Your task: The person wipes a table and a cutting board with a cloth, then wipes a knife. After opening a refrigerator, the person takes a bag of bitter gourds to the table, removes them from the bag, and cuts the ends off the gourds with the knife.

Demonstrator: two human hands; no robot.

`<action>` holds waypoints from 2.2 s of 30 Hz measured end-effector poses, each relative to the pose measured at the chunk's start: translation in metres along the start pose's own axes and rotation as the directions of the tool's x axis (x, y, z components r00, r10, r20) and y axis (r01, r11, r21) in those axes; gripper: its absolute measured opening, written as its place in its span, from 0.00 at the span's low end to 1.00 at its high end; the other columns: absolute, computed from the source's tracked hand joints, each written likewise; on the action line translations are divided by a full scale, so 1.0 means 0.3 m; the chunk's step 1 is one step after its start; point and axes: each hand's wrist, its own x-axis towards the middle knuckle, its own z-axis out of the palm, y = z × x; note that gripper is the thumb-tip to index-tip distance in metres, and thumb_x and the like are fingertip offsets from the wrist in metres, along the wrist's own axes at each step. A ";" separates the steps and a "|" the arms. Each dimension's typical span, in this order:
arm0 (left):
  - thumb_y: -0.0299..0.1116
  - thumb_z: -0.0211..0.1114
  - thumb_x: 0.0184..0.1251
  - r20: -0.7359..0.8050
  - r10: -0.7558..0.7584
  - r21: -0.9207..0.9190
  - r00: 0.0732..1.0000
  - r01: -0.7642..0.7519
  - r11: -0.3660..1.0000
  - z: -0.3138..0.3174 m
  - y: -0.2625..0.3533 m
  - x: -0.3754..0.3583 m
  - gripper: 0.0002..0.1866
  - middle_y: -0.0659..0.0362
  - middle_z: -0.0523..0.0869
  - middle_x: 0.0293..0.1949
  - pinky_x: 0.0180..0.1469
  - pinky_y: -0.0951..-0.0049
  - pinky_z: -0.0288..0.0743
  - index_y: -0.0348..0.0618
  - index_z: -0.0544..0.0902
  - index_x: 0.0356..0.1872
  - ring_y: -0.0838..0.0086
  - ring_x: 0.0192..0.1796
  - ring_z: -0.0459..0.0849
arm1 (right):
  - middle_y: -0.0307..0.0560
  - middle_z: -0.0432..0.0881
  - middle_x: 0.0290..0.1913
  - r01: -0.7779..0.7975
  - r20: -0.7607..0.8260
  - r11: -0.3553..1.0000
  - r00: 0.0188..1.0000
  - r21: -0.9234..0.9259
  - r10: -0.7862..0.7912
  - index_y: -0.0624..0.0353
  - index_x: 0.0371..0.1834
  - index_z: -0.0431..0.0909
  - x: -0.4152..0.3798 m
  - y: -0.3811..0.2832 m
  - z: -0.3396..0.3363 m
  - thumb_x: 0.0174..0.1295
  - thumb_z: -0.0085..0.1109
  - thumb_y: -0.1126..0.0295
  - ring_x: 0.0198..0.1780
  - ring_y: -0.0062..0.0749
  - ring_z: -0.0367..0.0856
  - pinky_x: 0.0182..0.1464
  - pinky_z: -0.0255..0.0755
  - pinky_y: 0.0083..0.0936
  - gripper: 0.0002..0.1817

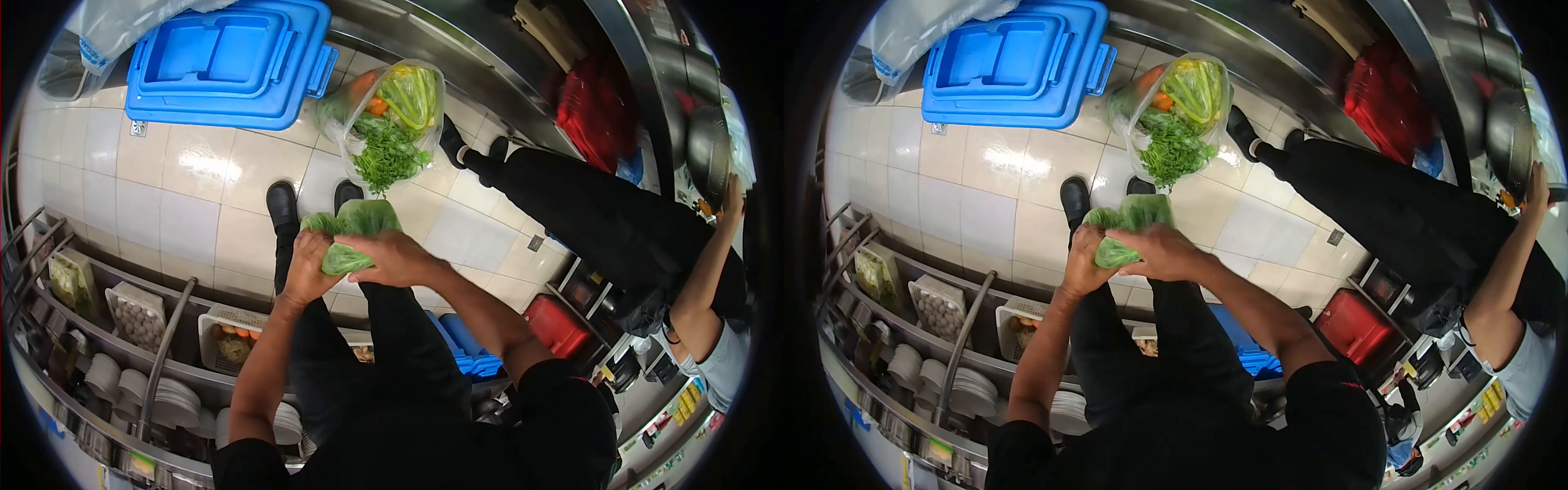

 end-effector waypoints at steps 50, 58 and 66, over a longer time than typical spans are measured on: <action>0.27 0.74 0.48 -0.188 -0.463 -0.250 0.866 0.414 0.875 -0.046 -0.010 0.120 0.20 0.47 0.83 0.40 0.48 0.58 0.76 0.34 0.79 0.43 0.50 0.44 0.81 | 0.32 0.74 0.32 0.167 -0.765 0.753 0.267 0.636 0.586 0.56 0.33 0.76 -0.334 0.252 -0.341 0.70 0.55 0.55 0.37 0.15 0.68 0.43 0.61 0.15 0.16; 0.30 0.73 0.52 -0.084 -0.413 -0.411 0.907 0.347 0.843 0.044 0.034 0.511 0.20 0.48 0.87 0.38 0.45 0.67 0.79 0.33 0.81 0.45 0.63 0.41 0.87 | 0.25 0.66 0.24 -0.026 -0.816 0.834 0.193 0.551 0.545 0.55 0.31 0.72 -0.513 0.266 -0.231 0.70 0.56 0.58 0.26 0.08 0.56 0.27 0.49 0.13 0.14; 0.42 0.80 0.43 -0.024 -0.409 -0.074 0.912 0.406 0.911 0.355 -0.076 0.991 0.60 0.43 0.57 0.71 0.67 0.58 0.63 0.42 0.46 0.73 0.51 0.71 0.59 | 0.24 0.62 0.22 -0.189 -0.740 0.743 0.102 0.642 0.665 0.56 0.31 0.72 -0.658 0.294 -0.097 0.69 0.58 0.58 0.25 0.08 0.54 0.25 0.47 0.15 0.15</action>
